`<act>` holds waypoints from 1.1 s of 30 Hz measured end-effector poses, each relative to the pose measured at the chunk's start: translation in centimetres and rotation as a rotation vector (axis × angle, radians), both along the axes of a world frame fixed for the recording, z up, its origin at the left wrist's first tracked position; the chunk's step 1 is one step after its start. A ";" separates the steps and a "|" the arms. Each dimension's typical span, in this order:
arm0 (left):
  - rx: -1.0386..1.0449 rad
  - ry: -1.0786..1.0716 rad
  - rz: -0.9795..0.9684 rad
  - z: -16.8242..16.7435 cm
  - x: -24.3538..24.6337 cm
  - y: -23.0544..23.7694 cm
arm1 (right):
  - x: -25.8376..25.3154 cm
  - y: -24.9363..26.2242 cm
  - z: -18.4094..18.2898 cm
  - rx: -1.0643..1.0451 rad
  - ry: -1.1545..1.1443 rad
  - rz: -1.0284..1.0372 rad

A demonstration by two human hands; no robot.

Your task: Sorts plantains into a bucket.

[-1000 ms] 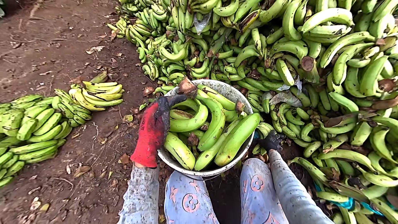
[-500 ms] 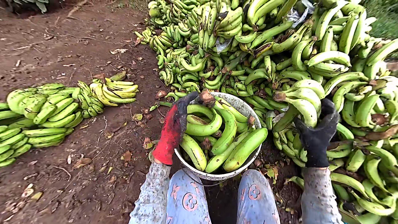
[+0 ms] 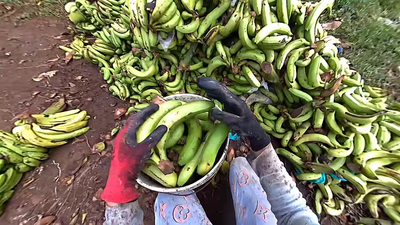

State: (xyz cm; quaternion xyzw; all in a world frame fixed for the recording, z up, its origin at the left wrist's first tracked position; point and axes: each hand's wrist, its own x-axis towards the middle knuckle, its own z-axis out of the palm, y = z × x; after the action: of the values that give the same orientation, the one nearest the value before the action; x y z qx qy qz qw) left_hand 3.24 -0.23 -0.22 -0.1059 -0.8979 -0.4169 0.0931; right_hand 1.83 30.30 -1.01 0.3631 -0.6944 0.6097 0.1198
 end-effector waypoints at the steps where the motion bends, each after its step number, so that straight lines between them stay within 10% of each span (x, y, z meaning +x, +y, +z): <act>1: -0.001 0.004 0.020 -0.2 -0.1 0.4 | 0.1 2.8 -2.5 0.023 -0.095 -0.184; 6: 0.063 0.081 0.030 -0.9 -0.4 1.0 | -1.8 16.6 -19.1 0.695 -0.992 -1.196; 9: 0.078 0.091 0.044 -0.9 -0.5 1.1 | -3.0 20.7 -24.1 0.700 -1.247 -1.284; 16: 0.108 0.059 0.066 -1.0 -0.1 2.0 | 1.8 13.7 -25.9 0.524 -0.965 -1.025; 20: 0.045 0.156 0.102 -0.7 0.3 1.8 | 7.2 7.2 -21.5 0.184 -0.721 -0.913; 28: -0.064 0.417 0.090 -1.3 0.1 1.2 | 7.5 1.4 -1.0 -0.065 0.136 -0.858; 33: -0.008 0.429 0.060 -0.2 1.2 1.9 | 10.1 -3.3 1.3 -0.510 -0.223 -0.421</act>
State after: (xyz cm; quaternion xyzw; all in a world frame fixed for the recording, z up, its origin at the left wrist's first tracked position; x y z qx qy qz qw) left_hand 4.49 1.70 -0.40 -0.1660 -0.8620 -0.3782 0.2939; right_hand 11.95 27.04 0.33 0.1013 -0.5883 0.7614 0.2530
